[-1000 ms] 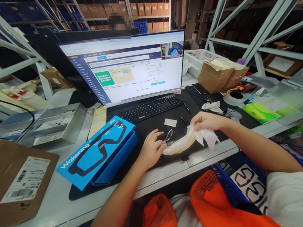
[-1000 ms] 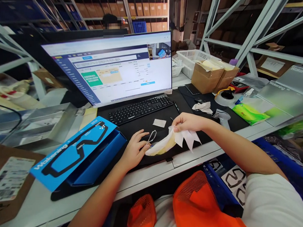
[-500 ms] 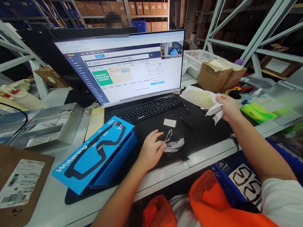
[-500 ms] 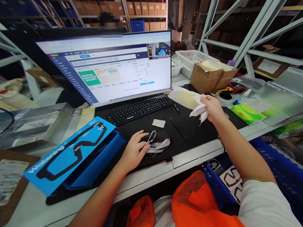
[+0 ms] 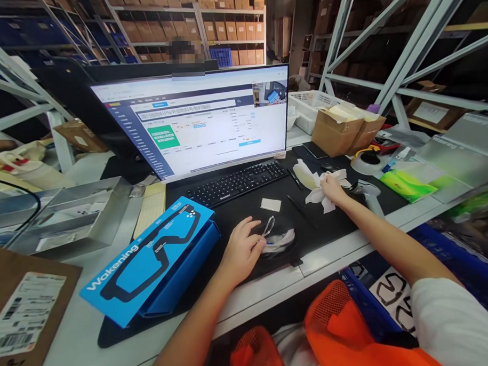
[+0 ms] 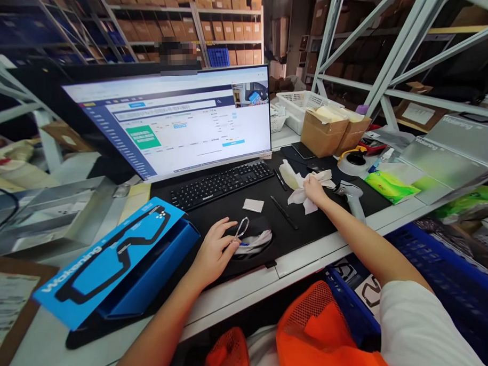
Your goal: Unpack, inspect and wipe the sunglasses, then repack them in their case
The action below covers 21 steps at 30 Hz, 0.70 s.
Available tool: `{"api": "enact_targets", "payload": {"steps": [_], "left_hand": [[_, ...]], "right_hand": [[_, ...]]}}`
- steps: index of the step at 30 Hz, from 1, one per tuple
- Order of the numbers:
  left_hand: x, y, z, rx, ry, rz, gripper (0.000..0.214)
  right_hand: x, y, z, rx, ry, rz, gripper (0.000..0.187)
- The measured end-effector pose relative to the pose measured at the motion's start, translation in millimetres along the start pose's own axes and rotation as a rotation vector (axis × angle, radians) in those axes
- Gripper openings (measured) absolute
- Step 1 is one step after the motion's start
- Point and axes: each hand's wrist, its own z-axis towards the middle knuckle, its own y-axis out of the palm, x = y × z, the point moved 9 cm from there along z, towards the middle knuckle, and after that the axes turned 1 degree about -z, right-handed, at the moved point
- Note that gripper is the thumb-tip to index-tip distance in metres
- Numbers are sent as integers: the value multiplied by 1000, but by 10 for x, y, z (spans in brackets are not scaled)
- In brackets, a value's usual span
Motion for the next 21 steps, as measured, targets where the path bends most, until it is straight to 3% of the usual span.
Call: {"api": "enact_targets", "payload": {"steps": [6,10,12,16,17,19,21], "left_hand": [[-4,17,4,-4,0,-4,30],[-6,17,8,-3,2,-10,29],[-9,16,11,-4,2,-15,29],[-16,18,21,-4,-1,-17,29],[-18,21,23,-4,-2,-17,29],[-18,24,25,-3,-1,-17,29],[-16,23,25,-1,2,-17,28]], "right_hand": [[31,-274,-79,93,-6,-60,27],[-245,-444,-422,151,-135,53,34],[-478,-398,-704,-19,-215,203,37],[-932,-114,-1569,-789,-225,485,44],[-1058,-128,-1765,-905,-247,588,49],[-1251,-140,-2014,-1004,-302,676,55],[-1348,-23,-2118,-985,-392,495,49]]}}
